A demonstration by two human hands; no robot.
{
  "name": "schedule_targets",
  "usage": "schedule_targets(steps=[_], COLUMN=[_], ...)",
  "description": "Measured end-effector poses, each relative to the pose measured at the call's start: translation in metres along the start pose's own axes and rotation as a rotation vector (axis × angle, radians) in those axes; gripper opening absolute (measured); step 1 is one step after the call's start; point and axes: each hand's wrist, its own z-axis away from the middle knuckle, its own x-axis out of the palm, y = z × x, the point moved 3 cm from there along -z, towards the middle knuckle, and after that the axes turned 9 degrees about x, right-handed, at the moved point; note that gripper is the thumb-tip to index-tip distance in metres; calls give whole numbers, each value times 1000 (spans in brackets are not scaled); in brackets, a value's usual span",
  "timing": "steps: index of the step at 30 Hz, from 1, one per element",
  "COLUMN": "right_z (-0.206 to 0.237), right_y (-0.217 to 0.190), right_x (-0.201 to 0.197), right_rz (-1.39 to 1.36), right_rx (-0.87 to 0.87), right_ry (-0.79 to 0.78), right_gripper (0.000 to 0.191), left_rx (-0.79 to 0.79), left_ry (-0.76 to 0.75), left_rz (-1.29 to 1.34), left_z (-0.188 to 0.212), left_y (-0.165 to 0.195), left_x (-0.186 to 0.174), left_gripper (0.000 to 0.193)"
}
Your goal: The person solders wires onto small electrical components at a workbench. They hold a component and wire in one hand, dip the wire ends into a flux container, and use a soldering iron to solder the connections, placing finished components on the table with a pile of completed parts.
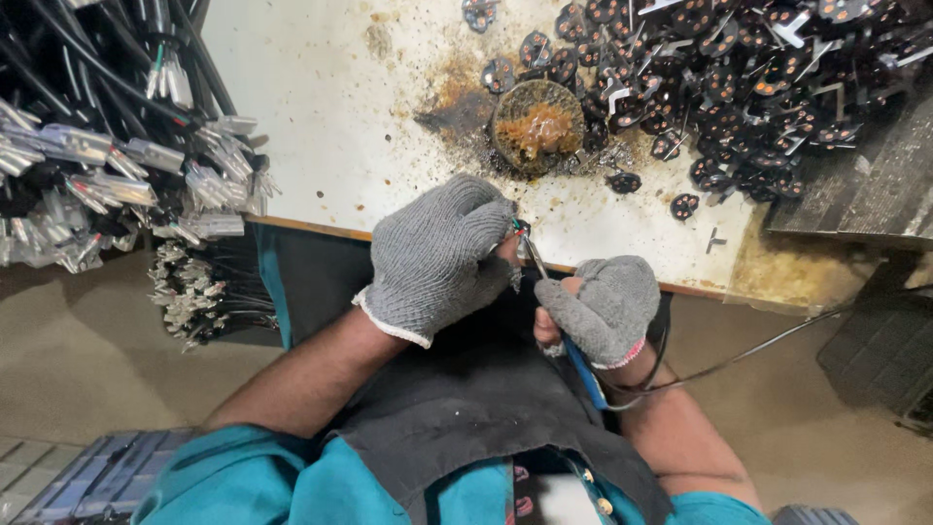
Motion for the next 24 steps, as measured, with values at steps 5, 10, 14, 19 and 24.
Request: schedule_targets(steps=[5,10,14,19,24], right_z=[4,9,15,35,27], right_y=[-6,-18,-23,-23,-31], right_x=[-2,-6,-9,-9,-22], right_rz=[76,362,336,-217,-355], right_rx=[-302,-777,-770,-137,-254], right_ry=[134,384,383,386,739], right_gripper=[17,32,35,30,35], left_rx=[1,9,-11,-18,-7], left_ry=[6,20,8,-3,22], left_rz=[-26,-40,-55,-76,-57], left_z=[-1,1,3,5,7], left_y=[3,7,7,10,16], left_x=[-1,-2,-1,0,-6], left_gripper=[14,14,13,13,14])
